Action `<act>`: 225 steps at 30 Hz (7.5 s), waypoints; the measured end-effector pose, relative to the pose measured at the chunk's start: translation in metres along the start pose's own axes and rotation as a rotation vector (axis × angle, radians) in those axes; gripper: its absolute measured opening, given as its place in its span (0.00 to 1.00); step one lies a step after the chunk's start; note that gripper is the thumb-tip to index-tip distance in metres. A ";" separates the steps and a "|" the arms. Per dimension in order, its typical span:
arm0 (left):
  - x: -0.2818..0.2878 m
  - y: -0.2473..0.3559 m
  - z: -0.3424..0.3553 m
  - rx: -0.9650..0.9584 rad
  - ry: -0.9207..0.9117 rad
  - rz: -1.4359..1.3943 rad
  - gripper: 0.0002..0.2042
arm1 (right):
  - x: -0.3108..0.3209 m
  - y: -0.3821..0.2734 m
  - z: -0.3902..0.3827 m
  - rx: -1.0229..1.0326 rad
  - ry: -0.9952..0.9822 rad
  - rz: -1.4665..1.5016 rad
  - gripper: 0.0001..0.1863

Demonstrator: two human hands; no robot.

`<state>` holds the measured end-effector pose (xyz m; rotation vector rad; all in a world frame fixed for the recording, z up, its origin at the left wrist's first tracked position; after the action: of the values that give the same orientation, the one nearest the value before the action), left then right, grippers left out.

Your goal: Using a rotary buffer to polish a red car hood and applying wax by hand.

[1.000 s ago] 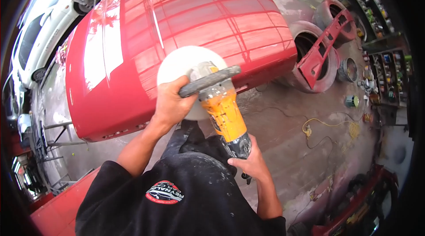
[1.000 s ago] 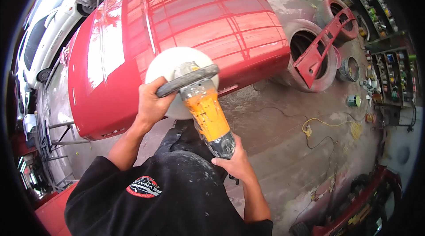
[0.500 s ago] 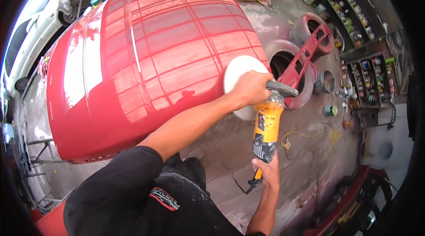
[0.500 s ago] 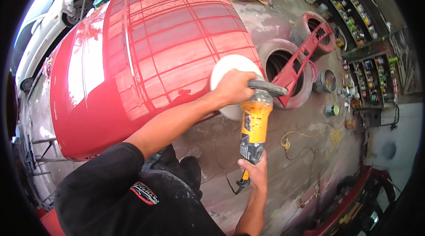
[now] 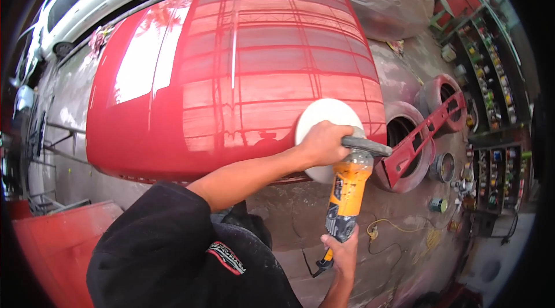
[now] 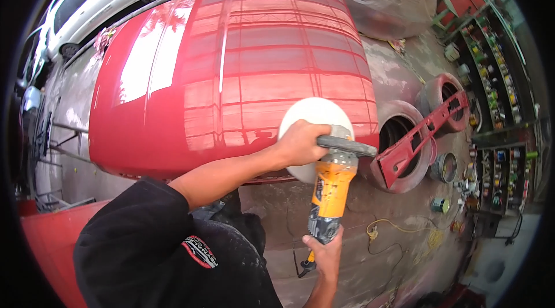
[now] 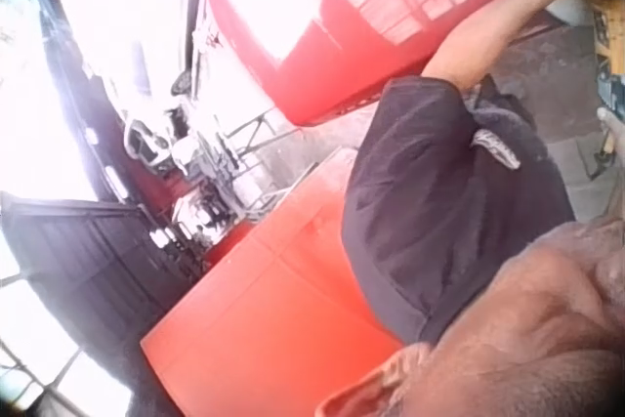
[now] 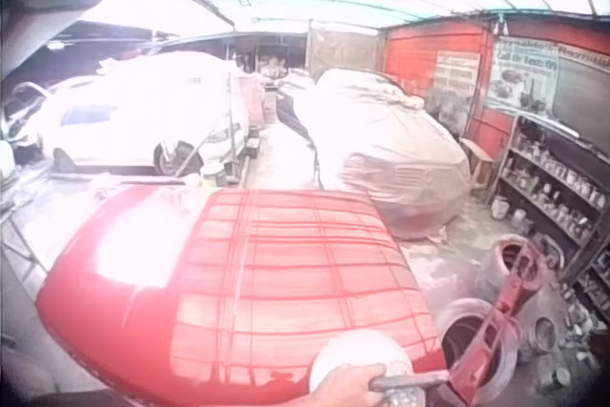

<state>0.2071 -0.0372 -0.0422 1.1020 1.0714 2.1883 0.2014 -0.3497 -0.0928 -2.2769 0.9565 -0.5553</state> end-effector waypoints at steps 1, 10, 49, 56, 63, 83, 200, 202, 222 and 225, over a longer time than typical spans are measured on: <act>0.012 -0.002 -0.012 0.015 0.017 0.010 0.08 | -0.003 -0.004 -0.006 -0.047 -0.041 -0.046 0.40; 0.067 0.012 -0.095 0.181 0.189 -0.126 0.06 | 0.002 -0.017 -0.038 -0.087 -0.138 -0.344 0.48; 0.131 -0.261 0.219 0.038 0.481 -0.025 0.13 | -0.116 -0.299 0.223 0.130 -0.070 -0.536 0.28; 0.079 -0.199 0.164 -0.020 0.480 -0.025 0.11 | -0.057 -0.241 0.185 0.118 -0.079 -0.445 0.35; 0.035 -0.134 0.104 0.002 0.387 -0.054 0.10 | -0.007 -0.176 0.142 0.102 -0.105 -0.354 0.39; -0.087 -0.031 0.063 0.102 0.317 -0.188 0.07 | 0.133 -0.122 0.065 -0.055 -0.029 -0.351 0.36; -0.246 -0.077 0.132 0.168 0.160 -0.285 0.09 | 0.273 -0.133 0.208 -0.180 0.028 -0.491 0.49; -0.211 -0.086 0.123 0.158 0.178 -0.265 0.08 | 0.243 -0.136 0.200 -0.170 0.007 -0.509 0.47; 0.160 -0.060 -0.005 0.064 0.652 0.111 0.14 | -0.069 -0.204 0.043 0.180 -0.301 -0.661 0.32; 0.164 -0.064 -0.003 0.054 0.669 0.137 0.17 | -0.071 -0.204 0.044 0.168 -0.285 -0.639 0.32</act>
<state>0.1145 0.1103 -0.0200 0.4596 1.3519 2.7396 0.2811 -0.1668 0.0011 -2.3992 0.0260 -0.5202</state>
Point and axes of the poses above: each hand's wrist, its own z-axis towards the middle knuckle, its own x-axis out of the back of the hand, y = z × x, the point moved 7 cm from there along z, towards the middle knuckle, and after that the axes turned 12 degrees about -x, right-handed, at the moved point
